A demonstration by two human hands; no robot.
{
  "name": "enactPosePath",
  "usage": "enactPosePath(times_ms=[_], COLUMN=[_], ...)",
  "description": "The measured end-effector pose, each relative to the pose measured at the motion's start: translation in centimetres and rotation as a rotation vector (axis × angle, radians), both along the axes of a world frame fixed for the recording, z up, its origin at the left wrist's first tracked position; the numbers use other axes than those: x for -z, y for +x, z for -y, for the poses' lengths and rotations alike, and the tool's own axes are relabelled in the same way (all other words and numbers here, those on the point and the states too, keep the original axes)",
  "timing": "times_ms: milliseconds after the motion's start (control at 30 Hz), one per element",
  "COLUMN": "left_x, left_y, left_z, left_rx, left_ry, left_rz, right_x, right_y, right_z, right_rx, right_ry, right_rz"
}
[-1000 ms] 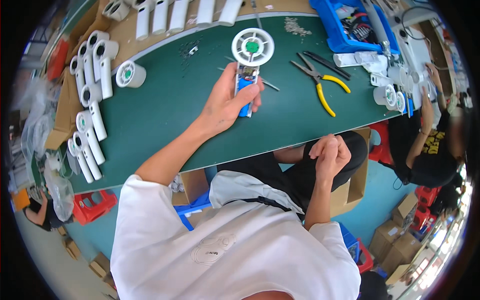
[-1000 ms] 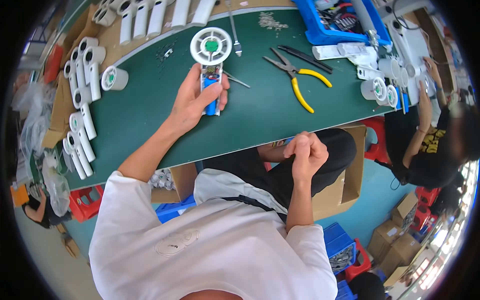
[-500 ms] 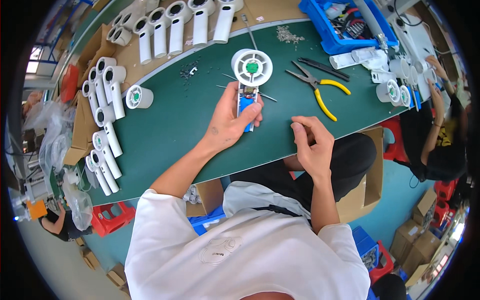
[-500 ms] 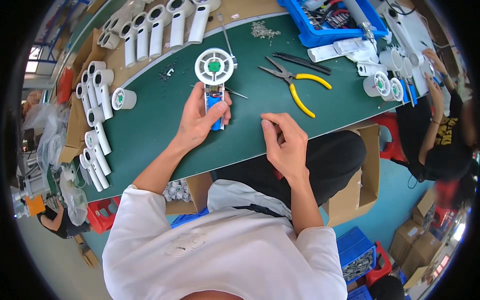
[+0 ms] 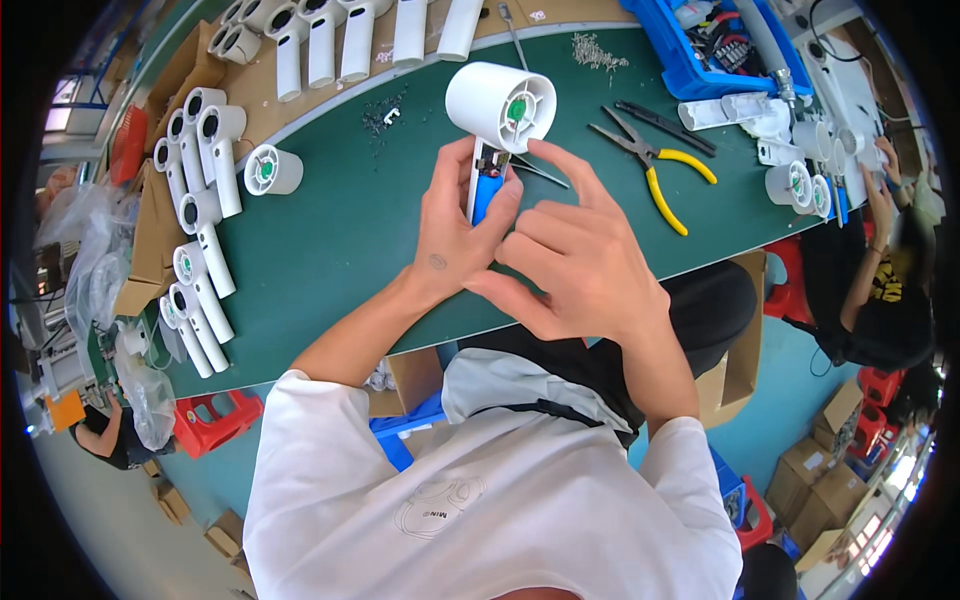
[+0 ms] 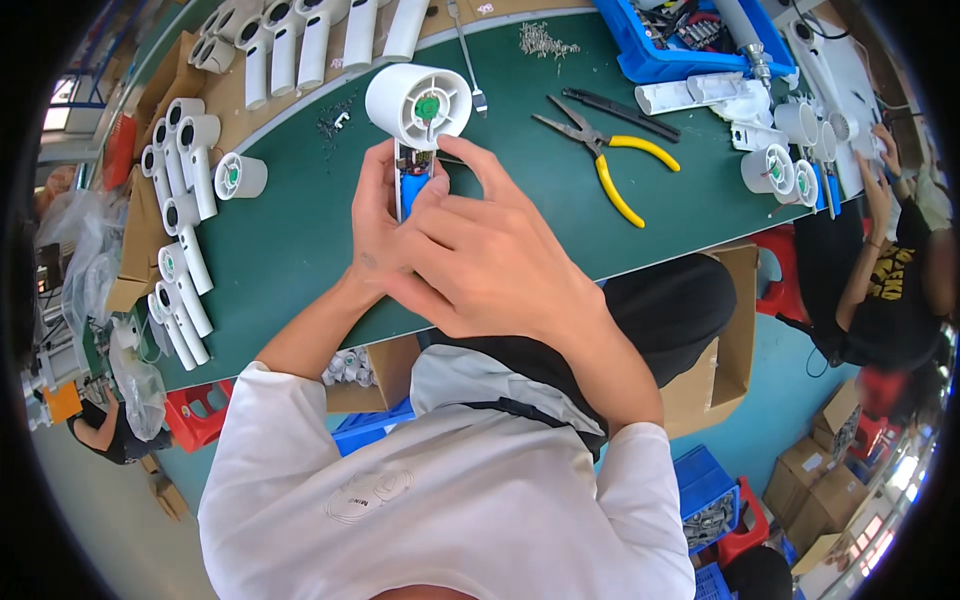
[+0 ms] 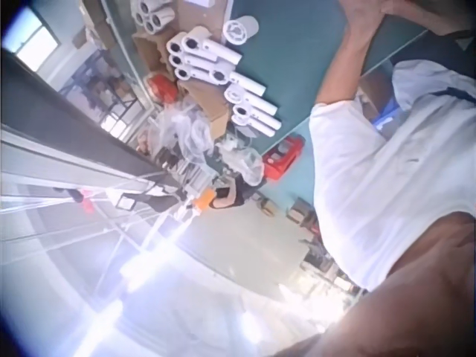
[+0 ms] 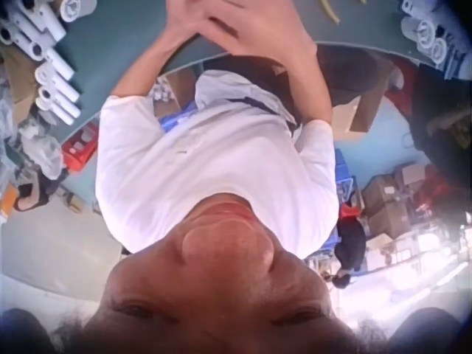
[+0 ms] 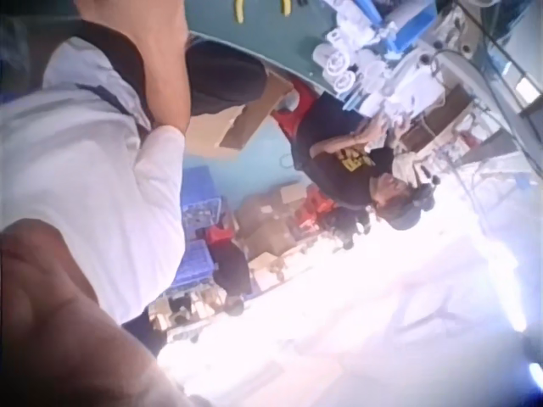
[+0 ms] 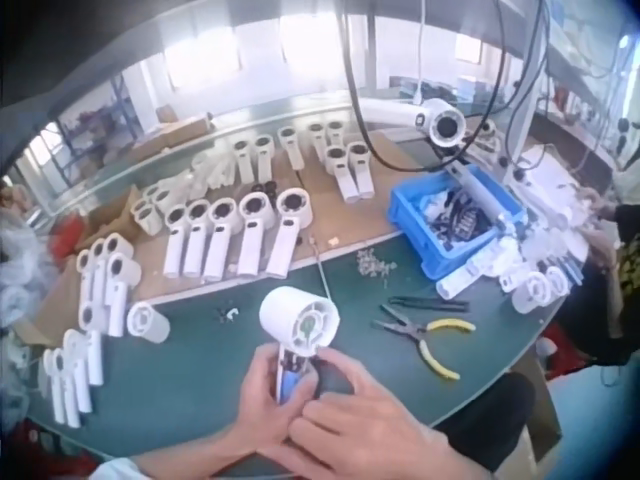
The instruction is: Assembling small battery-powered handheld fans at a factory workstation, including component installation and housing assembly.
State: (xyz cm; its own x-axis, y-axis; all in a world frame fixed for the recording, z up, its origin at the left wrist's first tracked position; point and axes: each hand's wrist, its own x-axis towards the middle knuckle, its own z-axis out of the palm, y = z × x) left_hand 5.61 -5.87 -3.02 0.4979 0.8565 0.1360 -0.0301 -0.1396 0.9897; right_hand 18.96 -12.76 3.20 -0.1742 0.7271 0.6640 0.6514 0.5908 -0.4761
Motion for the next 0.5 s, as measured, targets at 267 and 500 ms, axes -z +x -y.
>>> enactPosePath(times_ms=[267, 500], left_x=[-0.4, -0.3], left_y=[0.4, 0.4], left_z=[-0.2, -0.3], left_rx=[0.005, 0.002], left_ry=[-0.047, -0.042], left_rz=[0.057, 0.083], right_x=[0.7, 1.1], right_y=[0.2, 0.5], right_z=[-0.8, -1.3], right_rx=[0.024, 0.024], right_ry=[0.037, 0.051], right_rz=[0.168, 0.132])
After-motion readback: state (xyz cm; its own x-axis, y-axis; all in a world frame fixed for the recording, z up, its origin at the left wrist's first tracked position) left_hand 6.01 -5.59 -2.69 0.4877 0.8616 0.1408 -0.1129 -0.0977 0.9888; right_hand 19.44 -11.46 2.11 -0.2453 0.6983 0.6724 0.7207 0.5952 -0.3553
